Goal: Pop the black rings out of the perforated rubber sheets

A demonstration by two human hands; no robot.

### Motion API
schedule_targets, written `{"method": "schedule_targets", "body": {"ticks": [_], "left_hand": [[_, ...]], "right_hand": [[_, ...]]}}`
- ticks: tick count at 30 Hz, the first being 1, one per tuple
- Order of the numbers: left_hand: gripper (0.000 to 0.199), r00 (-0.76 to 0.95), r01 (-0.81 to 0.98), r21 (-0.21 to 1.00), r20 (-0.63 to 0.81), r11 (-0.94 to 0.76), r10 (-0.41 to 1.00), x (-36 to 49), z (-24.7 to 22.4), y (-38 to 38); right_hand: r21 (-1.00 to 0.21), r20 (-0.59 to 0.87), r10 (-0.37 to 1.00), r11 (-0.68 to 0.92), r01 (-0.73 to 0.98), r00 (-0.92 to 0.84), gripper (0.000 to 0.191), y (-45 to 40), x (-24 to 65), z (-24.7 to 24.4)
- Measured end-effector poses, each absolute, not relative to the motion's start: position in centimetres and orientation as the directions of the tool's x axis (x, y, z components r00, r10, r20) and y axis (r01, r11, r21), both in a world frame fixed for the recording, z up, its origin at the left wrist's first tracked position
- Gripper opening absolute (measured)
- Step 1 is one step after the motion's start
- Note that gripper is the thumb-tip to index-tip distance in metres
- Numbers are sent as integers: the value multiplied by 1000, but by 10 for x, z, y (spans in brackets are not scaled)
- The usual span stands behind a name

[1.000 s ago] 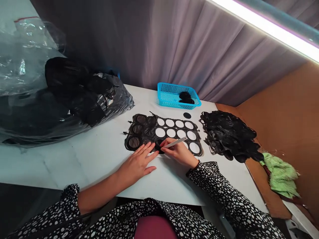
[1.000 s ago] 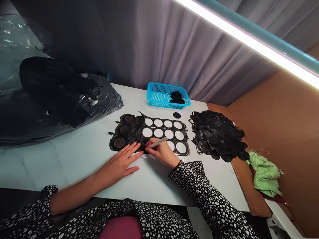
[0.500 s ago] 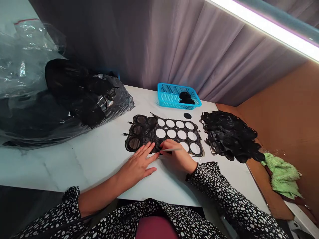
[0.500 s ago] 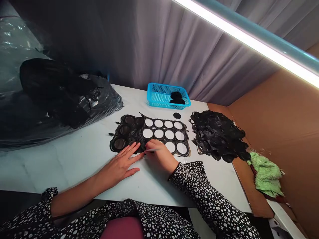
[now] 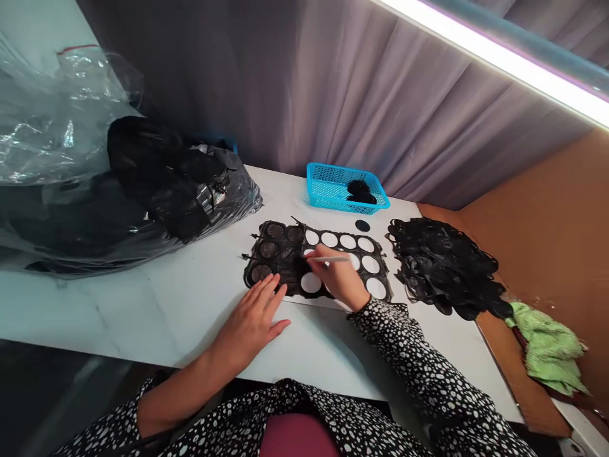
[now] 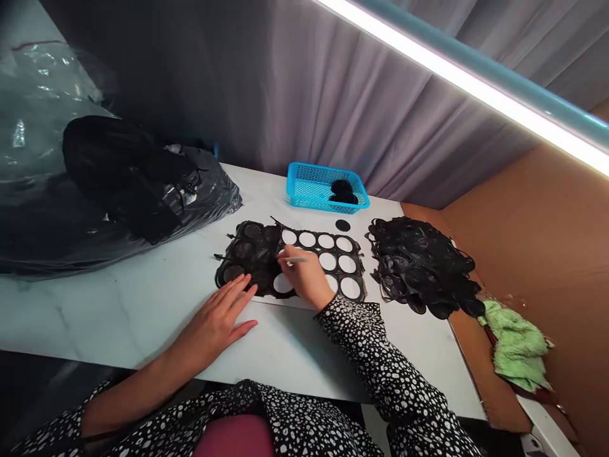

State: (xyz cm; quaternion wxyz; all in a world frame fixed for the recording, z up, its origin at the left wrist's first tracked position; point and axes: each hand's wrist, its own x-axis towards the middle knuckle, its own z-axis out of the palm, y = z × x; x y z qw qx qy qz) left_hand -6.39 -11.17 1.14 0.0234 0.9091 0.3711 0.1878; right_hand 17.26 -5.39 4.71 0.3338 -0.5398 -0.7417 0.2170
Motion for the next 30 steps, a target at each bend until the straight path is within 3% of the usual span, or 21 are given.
{"method": "schedule_targets", "body": {"ticks": [6,16,19,24,26,28,30], "left_hand": [[49,640,717,148,249,-681,727,-71,7,-123],[47,640,716,174,221,-676,736,-73,7,-124],[46,638,714,190,218,-673,739,-73,6,-123],[44,630,700,242,234,-672,741,-74,1,-123],[45,635,700,235,229,-674,738,-75,2,-124],[45,644,695,221,231,-684,729,-76,7,-124],[43,651,692,216,225,-688,725,-74,16,-120]], "right_hand": [[-861,113,895,304,407,-431,13,-68,141,32],[-841,114,891,322,435,-439,17,-63,143,30],[-775,158,874,398,491,-458,17,-74,136,29],[-427,242,764,638,641,-598,11,-83,133,23],[-416,317,816,578,702,-483,11,-64,149,25],[-489,401,892,403,774,-211,14,-35,169,32],[-539,419,905,317,780,-78,14,-11,183,40]]}}
